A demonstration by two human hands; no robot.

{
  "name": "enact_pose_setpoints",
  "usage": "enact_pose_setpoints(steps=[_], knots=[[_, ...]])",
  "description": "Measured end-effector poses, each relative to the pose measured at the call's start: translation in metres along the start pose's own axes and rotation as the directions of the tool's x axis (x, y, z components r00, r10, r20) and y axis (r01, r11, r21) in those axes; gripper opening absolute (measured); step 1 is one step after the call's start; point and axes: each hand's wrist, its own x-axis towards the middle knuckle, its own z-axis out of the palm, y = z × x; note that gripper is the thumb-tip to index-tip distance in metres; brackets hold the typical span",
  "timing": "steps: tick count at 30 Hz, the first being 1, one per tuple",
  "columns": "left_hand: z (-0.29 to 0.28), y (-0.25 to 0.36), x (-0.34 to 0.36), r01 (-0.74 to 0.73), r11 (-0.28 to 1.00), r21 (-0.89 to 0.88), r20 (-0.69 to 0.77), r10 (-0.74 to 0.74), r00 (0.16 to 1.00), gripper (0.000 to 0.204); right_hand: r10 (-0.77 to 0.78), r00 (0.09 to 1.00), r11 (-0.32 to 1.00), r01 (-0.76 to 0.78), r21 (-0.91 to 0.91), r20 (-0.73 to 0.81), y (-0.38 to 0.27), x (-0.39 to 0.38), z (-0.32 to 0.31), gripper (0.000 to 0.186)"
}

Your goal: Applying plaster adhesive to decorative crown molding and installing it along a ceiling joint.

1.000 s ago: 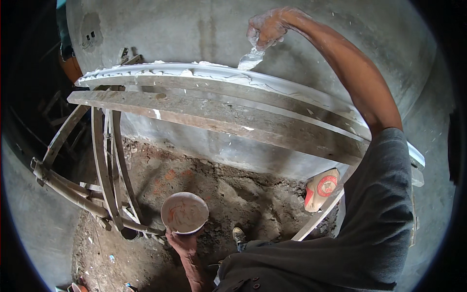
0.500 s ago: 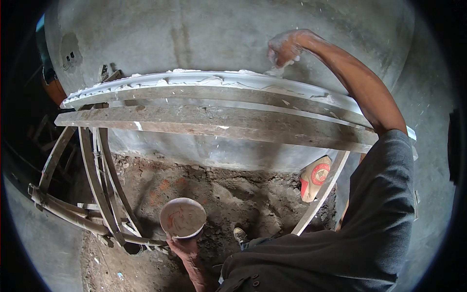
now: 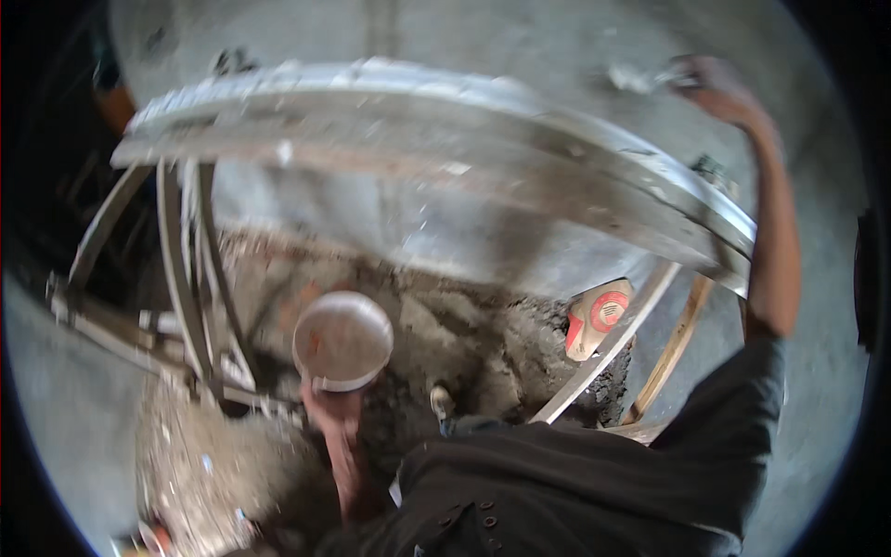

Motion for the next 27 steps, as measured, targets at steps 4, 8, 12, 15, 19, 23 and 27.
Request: enact_pose_setpoints(steps=[4,8,12,15,19,23,27], knots=[[0.015,0.005,0.004,0.015,1.0,-0.004,0.092,-0.015,0.996,0.071,0.383,0.866,0.673,-0.5,0.545,0.321,-0.162,-0.001,-0.09,0.041],[0.027,0.008,-0.004,-0.091,0.996,-0.016,0.129,0.092,0.987,0.08,-0.603,0.75,0.566,0.161,0.808,0.273,-0.328,0.005,-0.021,0.038],[0.044,-0.002,-0.012,-0.041,0.999,0.026,0.204,0.035,0.978,0.083,-0.41,0.811,0.756,0.047,0.653,0.417,-0.428,-0.033,0.036,0.032],[0.029,0.0,-0.017,-0.065,0.998,-0.027,0.134,0.068,0.989,0.082,-0.63,0.738,0.655,0.34,0.675,0.24,-0.44,-0.063,0.039,0.034],[0.011,0.007,-0.031,-0.143,0.99,0.013,0.103,0.141,0.985,0.079,-0.726,0.528,0.599,0.173,0.782,0.44,-0.426,-0.056,0.029,0.024],[0.01,0.004,-0.031,-0.218,0.975,0.036,0.054,0.216,0.975,0.075,-0.707,0.646,0.276,-0.119,0.954,0.286,-0.438,-0.077,0.04,0.02],[0.006,0.002,-0.017,-0.16,0.987,-0.014,0.002,0.16,0.987,0.069,-0.606,0.753,0.128,-0.227,0.965,0.258,-0.435,-0.096,0.041,0.026]])
